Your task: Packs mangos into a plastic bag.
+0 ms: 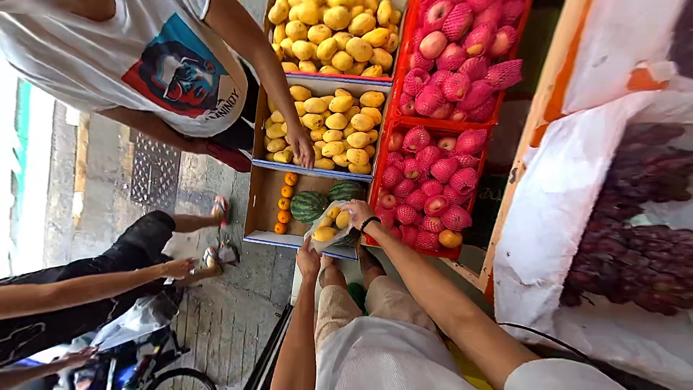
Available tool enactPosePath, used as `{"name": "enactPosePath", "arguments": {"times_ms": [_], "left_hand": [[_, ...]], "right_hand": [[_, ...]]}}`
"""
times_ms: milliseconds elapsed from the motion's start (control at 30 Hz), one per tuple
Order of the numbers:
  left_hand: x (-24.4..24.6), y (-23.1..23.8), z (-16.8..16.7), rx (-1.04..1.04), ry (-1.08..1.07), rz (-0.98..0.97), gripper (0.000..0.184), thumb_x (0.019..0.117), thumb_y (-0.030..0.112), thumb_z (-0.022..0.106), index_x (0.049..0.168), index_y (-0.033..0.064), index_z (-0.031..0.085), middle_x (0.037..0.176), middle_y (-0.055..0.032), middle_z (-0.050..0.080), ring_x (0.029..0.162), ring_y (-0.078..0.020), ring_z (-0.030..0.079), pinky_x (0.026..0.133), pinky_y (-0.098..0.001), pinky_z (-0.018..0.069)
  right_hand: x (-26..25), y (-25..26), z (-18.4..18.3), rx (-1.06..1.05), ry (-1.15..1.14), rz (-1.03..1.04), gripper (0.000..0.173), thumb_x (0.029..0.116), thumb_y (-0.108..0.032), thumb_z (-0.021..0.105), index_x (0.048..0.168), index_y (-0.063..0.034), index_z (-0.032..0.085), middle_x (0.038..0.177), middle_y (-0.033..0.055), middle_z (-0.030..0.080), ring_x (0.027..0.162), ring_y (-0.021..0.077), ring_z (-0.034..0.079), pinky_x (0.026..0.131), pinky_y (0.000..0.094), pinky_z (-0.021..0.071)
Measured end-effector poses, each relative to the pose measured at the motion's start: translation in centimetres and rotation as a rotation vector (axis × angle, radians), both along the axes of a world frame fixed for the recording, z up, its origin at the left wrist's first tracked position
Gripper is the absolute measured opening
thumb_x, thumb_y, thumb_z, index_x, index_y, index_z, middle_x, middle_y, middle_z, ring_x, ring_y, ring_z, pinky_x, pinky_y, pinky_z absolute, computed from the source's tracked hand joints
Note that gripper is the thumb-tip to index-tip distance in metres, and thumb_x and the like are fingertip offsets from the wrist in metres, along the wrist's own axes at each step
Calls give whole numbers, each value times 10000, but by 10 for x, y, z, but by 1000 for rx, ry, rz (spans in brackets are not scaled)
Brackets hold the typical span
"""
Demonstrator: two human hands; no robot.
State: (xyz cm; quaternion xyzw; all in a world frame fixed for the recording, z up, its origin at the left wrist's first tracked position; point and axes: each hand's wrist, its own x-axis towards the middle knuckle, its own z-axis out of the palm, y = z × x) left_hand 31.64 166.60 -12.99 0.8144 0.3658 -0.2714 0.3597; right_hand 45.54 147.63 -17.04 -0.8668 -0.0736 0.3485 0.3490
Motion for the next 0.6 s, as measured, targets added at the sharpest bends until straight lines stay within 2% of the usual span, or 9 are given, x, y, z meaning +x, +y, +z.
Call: {"name": "enactPosePath", "arguments": {"times_ms": [67, 133, 200, 267, 367, 467, 533, 600], "left_hand": [[-8, -1, 31, 96, -26, -91, 469, 989, 52, 528, 1453, 104, 577, 1074, -210, 740, 932, -364, 730, 884, -573, 562], [-14, 6, 73, 173, -82, -218, 427, 984, 84, 585, 1409, 99, 623, 1119, -234, 731, 1016, -429, 706, 926, -637, 522], [-9, 8, 117, 208, -146, -426, 412, 971, 84, 612, 1382, 84, 642, 1076, -255, 733, 991, -472, 703, 893, -675, 520], [-20, 1, 170, 200, -155, -649, 392, 957, 60, 623, 1348, 68, 664, 1035, -278, 728, 963, -505, 695, 866, -700, 514], [-31, -16, 227, 150, -158, -935, 364, 943, 42, 634, 1303, 41, 691, 1006, -307, 723, 964, -546, 682, 877, -729, 490], [-39, -48, 249, 7, -129, -1151, 372, 918, 27, 650, 1288, 15, 689, 981, -257, 739, 927, -469, 712, 878, -672, 531], [-44, -82, 252, -147, -102, -1257, 355, 935, 4, 623, 1286, -18, 669, 979, -220, 744, 872, -375, 741, 854, -587, 587], [-52, -120, 252, -236, -58, -1367, 363, 939, -4, 602, 1298, -34, 648, 998, -213, 742, 849, -337, 749, 839, -553, 609]], "right_hand": [[-21, -1, 26, 15, 68, -6, 324, 928, 8, 590, 1163, -125, 770, 1253, 205, 676, 1223, 404, 606, 1057, 610, 464], [-47, 0, 56, 84, 106, 13, 349, 941, 12, 550, 1207, -95, 749, 1311, 219, 652, 1272, 393, 584, 1105, 577, 438], [-74, -6, 79, 151, 46, -8, 331, 934, 35, 574, 1207, -52, 740, 1298, 239, 658, 1266, 397, 593, 1115, 567, 441], [-127, -16, 98, 170, 29, -76, 296, 913, 53, 627, 1172, -27, 746, 1271, 251, 661, 1235, 417, 607, 1096, 592, 453], [-188, -35, 137, 101, 78, -141, 267, 947, 10, 632, 1191, -18, 735, 1324, 258, 633, 1267, 436, 584, 1107, 609, 433], [-243, -65, 162, 51, 130, -207, 316, 948, 2, 628, 1257, -2, 692, 1366, 276, 598, 1290, 457, 557, 1105, 628, 425], [-280, -95, 169, 45, 141, -327, 330, 956, 6, 609, 1277, 1, 687, 1365, 268, 608, 1310, 448, 548, 1123, 620, 406], [-318, -133, 186, 32, 172, -480, 325, 972, -15, 599, 1283, -7, 690, 1357, 260, 617, 1327, 435, 537, 1140, 604, 391]]}}
